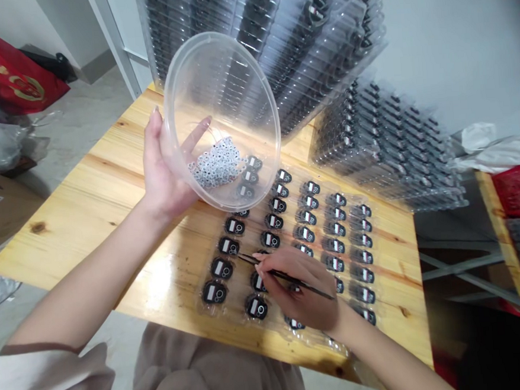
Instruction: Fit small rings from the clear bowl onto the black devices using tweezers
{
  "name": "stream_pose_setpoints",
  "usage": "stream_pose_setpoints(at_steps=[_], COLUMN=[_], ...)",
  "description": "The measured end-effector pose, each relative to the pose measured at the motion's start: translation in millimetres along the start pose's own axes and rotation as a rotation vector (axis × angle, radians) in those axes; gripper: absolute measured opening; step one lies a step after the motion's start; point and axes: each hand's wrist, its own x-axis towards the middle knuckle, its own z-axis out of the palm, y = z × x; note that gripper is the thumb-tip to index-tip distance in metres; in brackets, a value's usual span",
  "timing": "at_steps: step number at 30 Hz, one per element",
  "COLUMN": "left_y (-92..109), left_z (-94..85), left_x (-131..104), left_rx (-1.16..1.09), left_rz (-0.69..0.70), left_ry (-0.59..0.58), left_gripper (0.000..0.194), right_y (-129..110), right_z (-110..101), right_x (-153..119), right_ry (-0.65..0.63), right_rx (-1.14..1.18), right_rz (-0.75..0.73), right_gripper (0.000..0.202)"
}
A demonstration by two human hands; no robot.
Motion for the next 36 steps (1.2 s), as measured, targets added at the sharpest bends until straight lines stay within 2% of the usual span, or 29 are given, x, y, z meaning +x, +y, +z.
stream_pose_setpoints(at_steps=[12, 18, 24, 29, 32, 36], left_y=[-3, -1, -2, -3, -3, -4], left_z=[0.5, 3.3, 0.4, -2.7, -1.2, 2.0], left_x=[-1, 0, 1, 1, 1, -1], left_rx=[0.003, 0.015, 0.003, 0.025, 0.015, 0.021], left_rz=[0.021, 0.018, 0.012, 0.012, 0.014, 0.024], left_ry=[-0.032, 0.043, 0.020, 0.011, 0.023, 0.040], left_gripper=[0.083, 0.086, 0.088, 0.088, 0.088, 0.086], right_y=[0, 1, 0, 2, 11, 23], right_z=[1, 4, 1, -8, -11, -9], right_x=[-1, -1, -1, 5, 8, 9], right_ry=[0.014, 0.000, 0.003, 0.049, 0.076, -0.002], right_rx=[-0.026, -0.020, -0.024, -0.059, -0.136, -0.214], right_rz=[0.041, 0.053, 0.044, 0.004, -0.070, -0.203], right_gripper=[0.016, 0.015, 0.016, 0.020, 0.022, 0.017])
